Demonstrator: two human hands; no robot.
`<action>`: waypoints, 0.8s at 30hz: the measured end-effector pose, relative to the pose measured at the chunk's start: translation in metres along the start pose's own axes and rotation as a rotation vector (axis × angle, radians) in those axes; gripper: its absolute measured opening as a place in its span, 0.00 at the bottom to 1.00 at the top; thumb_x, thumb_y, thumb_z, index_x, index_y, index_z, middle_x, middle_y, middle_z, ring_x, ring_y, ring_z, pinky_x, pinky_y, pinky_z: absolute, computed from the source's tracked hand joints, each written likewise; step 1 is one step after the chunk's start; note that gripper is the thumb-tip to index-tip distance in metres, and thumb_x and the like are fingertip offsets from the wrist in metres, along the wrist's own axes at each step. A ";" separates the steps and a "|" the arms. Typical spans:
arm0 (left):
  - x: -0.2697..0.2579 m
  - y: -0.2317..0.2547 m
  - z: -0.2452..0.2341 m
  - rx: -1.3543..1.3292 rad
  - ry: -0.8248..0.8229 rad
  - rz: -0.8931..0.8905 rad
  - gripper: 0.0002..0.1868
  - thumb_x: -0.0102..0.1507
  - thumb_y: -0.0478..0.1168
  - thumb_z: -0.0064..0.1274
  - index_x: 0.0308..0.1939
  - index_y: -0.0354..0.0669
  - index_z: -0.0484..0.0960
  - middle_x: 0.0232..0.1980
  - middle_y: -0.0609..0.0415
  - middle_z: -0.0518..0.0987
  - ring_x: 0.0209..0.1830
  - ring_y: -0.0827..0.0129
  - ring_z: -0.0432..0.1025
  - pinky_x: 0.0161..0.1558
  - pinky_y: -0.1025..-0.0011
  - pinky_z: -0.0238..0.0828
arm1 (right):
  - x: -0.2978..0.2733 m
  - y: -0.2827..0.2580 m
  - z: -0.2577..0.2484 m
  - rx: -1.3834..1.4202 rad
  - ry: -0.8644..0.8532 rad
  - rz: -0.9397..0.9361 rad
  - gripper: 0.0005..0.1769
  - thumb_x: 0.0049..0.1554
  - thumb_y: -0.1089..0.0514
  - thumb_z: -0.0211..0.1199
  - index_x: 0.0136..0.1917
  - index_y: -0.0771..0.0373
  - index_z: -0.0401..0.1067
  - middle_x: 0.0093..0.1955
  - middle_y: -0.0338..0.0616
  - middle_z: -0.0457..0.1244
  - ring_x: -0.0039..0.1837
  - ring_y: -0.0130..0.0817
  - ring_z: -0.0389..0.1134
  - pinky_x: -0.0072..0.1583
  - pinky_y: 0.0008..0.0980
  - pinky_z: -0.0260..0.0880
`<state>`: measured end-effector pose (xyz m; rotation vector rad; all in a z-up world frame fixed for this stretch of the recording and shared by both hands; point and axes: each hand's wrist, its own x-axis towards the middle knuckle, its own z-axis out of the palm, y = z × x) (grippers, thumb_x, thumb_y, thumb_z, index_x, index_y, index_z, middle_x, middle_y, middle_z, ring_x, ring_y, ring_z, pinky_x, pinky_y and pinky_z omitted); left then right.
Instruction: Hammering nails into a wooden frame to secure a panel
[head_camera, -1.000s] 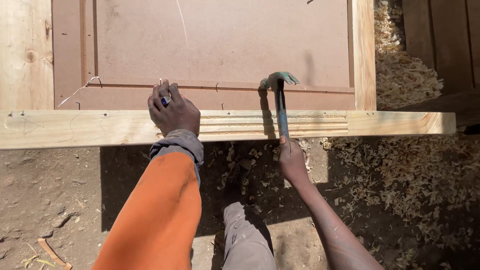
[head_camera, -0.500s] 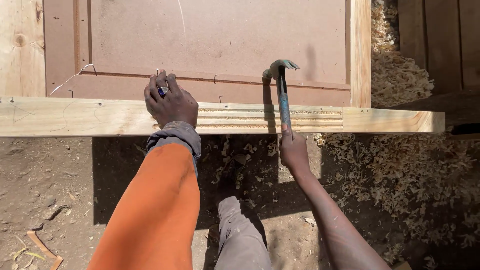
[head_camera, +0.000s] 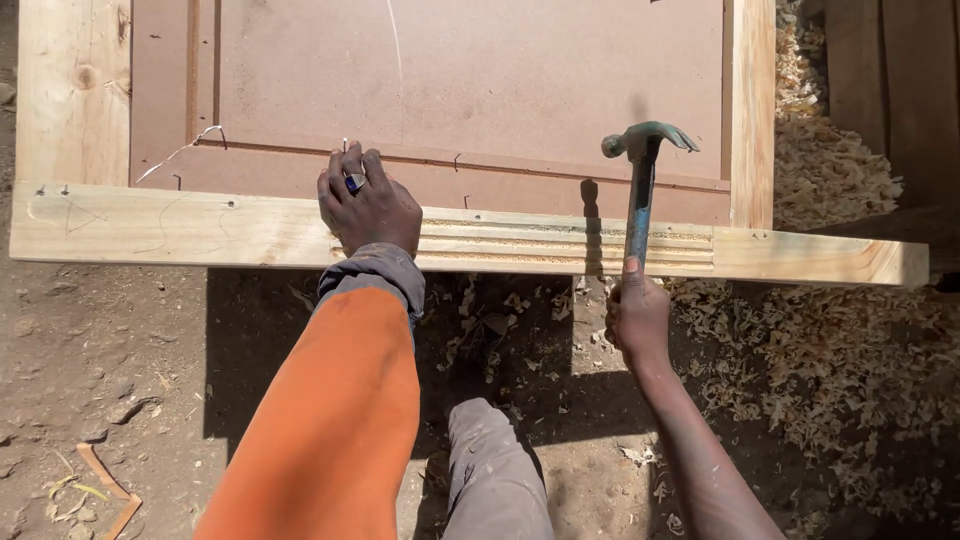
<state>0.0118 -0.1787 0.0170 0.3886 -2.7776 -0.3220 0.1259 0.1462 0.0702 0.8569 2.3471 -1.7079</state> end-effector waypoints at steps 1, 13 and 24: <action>-0.005 0.007 0.003 -0.017 -0.013 0.013 0.15 0.68 0.40 0.41 0.58 0.47 0.67 0.67 0.50 0.64 0.75 0.54 0.51 0.73 0.52 0.42 | -0.008 0.005 -0.015 0.023 0.018 -0.020 0.33 0.72 0.35 0.45 0.32 0.57 0.61 0.21 0.35 0.52 0.20 0.24 0.50 0.22 0.23 0.52; -0.008 0.001 0.003 -0.024 0.059 0.033 0.12 0.68 0.40 0.40 0.55 0.46 0.69 0.66 0.49 0.66 0.74 0.53 0.55 0.72 0.53 0.44 | -0.079 -0.079 0.035 0.109 -0.199 -0.068 0.34 0.70 0.39 0.49 0.28 0.61 0.60 0.20 0.41 0.48 0.19 0.28 0.49 0.20 0.26 0.50; -0.008 -0.001 0.000 0.022 0.139 0.049 0.11 0.66 0.40 0.43 0.52 0.44 0.71 0.65 0.49 0.69 0.73 0.53 0.57 0.71 0.52 0.48 | -0.033 -0.013 0.105 -0.069 -0.188 -0.341 0.32 0.71 0.44 0.44 0.27 0.57 0.61 0.19 0.41 0.53 0.23 0.30 0.52 0.29 0.30 0.52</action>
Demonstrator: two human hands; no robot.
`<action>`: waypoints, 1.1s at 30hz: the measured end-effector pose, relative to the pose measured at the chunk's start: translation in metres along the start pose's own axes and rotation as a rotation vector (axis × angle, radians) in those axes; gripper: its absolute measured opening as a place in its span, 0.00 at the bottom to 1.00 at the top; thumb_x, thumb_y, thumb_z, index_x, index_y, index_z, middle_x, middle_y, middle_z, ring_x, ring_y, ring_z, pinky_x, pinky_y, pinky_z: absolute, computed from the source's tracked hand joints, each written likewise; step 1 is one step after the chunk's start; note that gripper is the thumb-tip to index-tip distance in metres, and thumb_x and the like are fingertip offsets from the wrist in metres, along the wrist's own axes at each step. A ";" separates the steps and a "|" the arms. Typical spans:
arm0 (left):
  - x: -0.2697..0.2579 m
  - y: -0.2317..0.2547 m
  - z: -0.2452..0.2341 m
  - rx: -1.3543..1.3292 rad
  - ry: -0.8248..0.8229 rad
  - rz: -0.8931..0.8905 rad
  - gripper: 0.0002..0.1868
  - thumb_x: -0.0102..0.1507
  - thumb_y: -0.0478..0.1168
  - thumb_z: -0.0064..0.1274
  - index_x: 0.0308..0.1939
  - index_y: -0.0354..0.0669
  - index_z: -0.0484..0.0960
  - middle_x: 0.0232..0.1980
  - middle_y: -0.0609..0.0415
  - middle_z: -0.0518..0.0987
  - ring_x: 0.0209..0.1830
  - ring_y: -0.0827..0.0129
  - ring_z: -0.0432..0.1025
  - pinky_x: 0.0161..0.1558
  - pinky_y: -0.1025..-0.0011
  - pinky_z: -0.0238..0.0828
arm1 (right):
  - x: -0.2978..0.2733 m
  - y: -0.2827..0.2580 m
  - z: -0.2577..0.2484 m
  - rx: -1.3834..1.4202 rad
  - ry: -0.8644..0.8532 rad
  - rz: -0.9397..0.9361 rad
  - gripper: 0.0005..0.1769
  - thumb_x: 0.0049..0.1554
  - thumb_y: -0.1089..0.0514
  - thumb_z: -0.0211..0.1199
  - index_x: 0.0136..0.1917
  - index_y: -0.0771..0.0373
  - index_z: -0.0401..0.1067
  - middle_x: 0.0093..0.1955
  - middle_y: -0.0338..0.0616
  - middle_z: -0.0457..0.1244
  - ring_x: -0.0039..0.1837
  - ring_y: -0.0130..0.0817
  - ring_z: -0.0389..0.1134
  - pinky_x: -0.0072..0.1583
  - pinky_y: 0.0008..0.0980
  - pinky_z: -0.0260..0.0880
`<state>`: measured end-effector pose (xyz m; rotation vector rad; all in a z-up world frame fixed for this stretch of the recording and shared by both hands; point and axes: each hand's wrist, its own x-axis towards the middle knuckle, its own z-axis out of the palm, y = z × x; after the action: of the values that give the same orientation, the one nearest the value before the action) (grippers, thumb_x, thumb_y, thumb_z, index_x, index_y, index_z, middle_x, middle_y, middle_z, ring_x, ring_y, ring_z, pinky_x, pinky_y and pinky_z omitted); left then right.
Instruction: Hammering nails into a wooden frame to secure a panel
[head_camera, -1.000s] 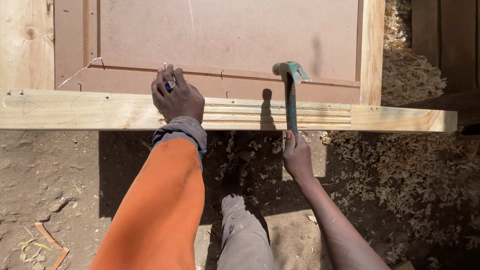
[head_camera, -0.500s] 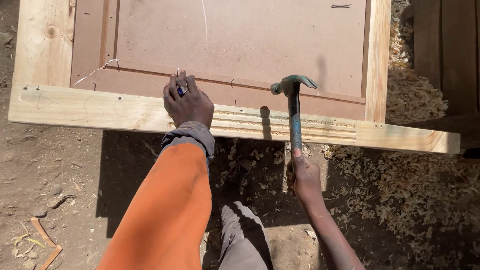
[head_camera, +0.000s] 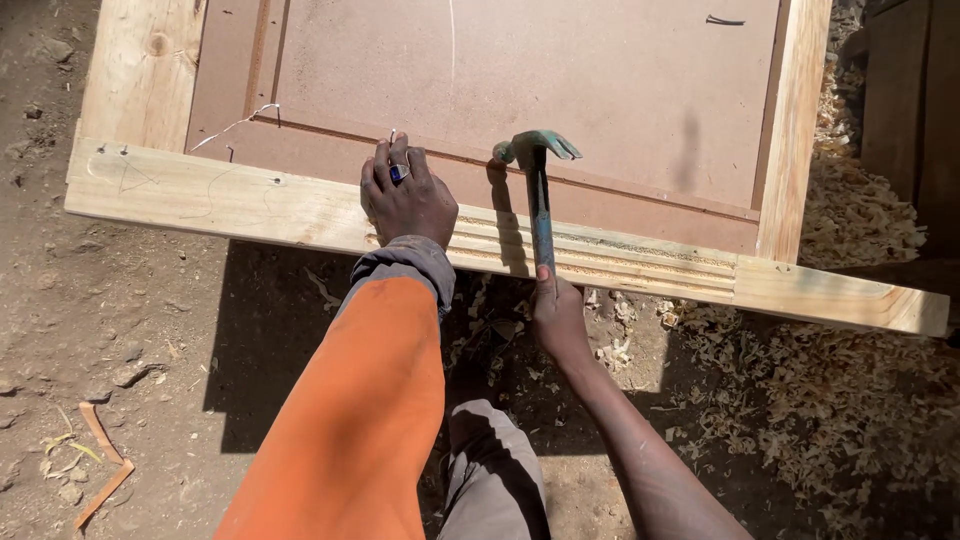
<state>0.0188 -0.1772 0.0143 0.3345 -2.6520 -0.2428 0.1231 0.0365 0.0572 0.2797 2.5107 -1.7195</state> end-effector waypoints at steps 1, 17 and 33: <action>0.007 0.005 0.007 -0.015 0.008 0.003 0.10 0.66 0.40 0.43 0.51 0.44 0.71 0.65 0.48 0.68 0.73 0.53 0.57 0.71 0.53 0.47 | 0.015 0.010 0.002 -0.089 -0.041 0.130 0.34 0.70 0.41 0.45 0.26 0.58 0.63 0.20 0.42 0.54 0.25 0.34 0.51 0.32 0.34 0.54; 0.005 -0.001 0.017 -0.046 -0.021 0.036 0.08 0.68 0.38 0.42 0.50 0.46 0.70 0.63 0.49 0.69 0.71 0.55 0.59 0.71 0.54 0.48 | 0.019 -0.011 -0.001 -0.056 0.013 0.193 0.39 0.68 0.33 0.46 0.27 0.61 0.67 0.21 0.46 0.56 0.26 0.37 0.59 0.35 0.36 0.62; 0.000 -0.003 0.023 -0.038 -0.066 0.037 0.09 0.63 0.39 0.47 0.47 0.53 0.68 0.54 0.55 0.70 0.64 0.59 0.64 0.69 0.60 0.53 | 0.000 -0.079 -0.001 0.197 0.055 -0.056 0.32 0.70 0.44 0.48 0.27 0.59 0.62 0.17 0.42 0.52 0.19 0.31 0.54 0.25 0.28 0.55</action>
<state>0.0087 -0.1770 -0.0068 0.2693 -2.7121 -0.2972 0.1078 0.0095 0.1299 0.2754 2.4098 -2.0115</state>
